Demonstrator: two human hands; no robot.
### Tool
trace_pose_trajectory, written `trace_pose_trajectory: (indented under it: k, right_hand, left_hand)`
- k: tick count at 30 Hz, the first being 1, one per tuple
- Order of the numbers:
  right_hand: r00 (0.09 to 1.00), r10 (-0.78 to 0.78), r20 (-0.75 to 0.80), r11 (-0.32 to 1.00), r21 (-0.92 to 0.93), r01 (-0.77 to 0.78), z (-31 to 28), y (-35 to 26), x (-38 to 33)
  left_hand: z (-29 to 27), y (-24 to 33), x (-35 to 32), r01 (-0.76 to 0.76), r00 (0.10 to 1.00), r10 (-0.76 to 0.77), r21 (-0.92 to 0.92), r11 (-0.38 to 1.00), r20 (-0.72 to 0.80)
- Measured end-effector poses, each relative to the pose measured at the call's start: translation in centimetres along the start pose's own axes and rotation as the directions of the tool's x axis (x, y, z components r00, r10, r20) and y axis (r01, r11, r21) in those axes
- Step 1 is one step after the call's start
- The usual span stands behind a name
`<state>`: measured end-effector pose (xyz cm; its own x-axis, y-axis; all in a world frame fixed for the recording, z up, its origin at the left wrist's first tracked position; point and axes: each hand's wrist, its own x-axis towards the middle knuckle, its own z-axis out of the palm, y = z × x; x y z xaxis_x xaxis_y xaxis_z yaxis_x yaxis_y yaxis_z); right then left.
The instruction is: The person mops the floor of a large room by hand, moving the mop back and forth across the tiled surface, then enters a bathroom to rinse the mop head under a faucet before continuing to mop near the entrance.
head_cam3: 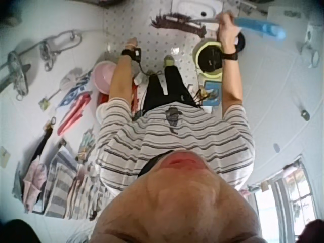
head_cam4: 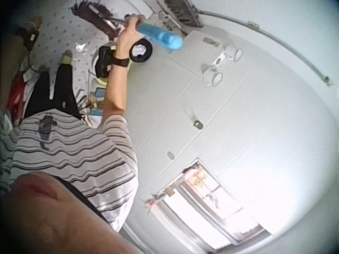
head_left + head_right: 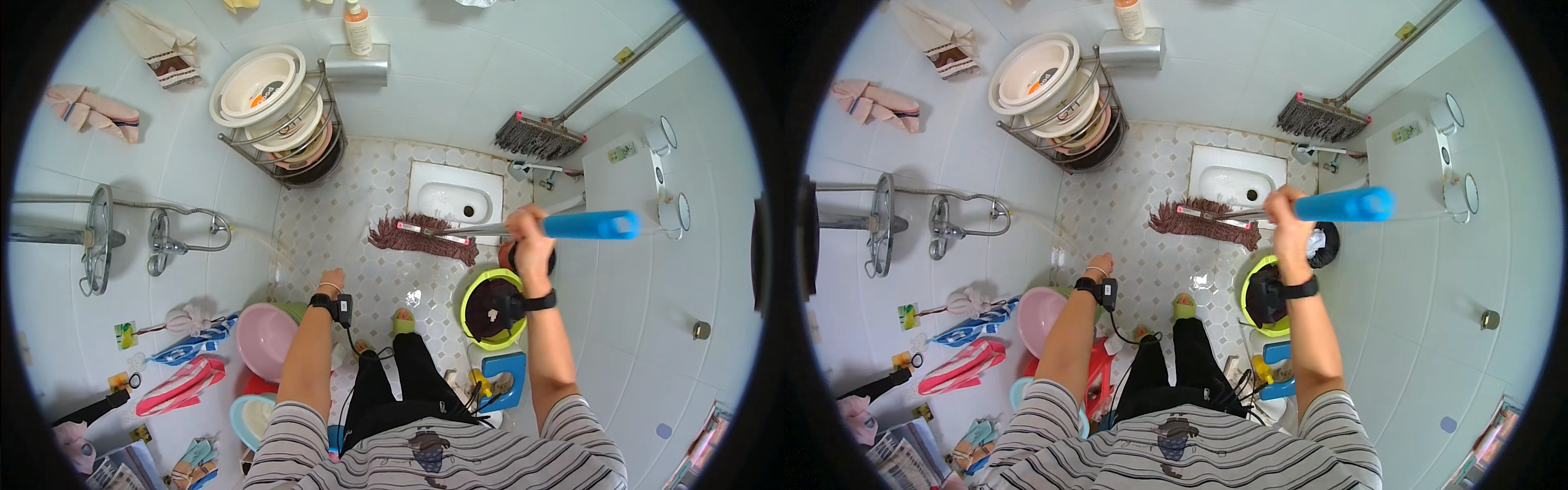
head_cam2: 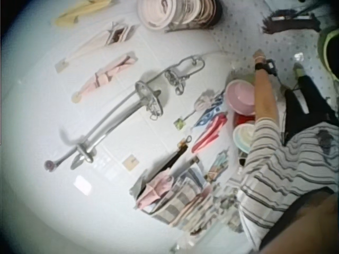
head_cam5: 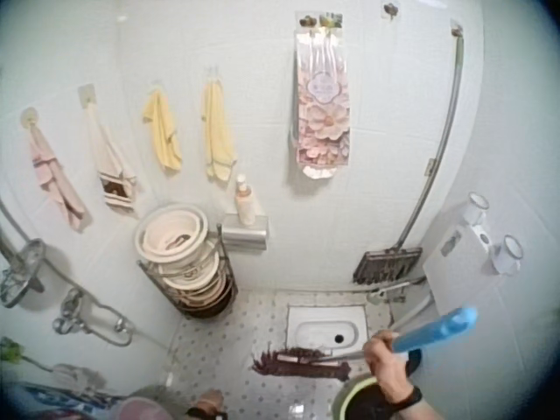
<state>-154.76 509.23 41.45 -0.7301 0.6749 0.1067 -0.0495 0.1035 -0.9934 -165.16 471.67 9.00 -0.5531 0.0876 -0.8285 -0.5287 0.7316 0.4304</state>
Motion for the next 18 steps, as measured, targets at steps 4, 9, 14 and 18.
trace_pose_trajectory:
  k: [4, 9, 14, 18]
  right_hand:
    - [0.999, 0.009, -0.04, 0.995, 0.099, -0.005, 0.2, 1.1, 0.7]
    - [0.999, 0.037, 0.009, 0.999, 0.017, -0.037, 2.3, 0.5, 2.0]
    - [0.994, -0.081, -0.08, 0.996, 0.036, 0.084, 0.5, 2.2, 1.0]
    - [1.0, 0.005, -0.03, 0.996, -0.09, -0.008, 3.1, 5.1, 1.9]
  left_hand:
    - [0.5, -3.2, 2.8, -0.217, 0.975, 0.22, 0.119, 0.969, -0.01]
    - [-0.6, -6.0, 3.1, -0.198, 0.973, 0.216, 0.183, 0.963, -0.087]
    - [1.1, -2.6, -0.5, -0.276, 0.944, 0.33, 0.558, 0.783, 0.004]
    - [1.1, -2.1, -1.4, -0.231, 0.97, 0.242, 0.473, 0.85, 0.039]
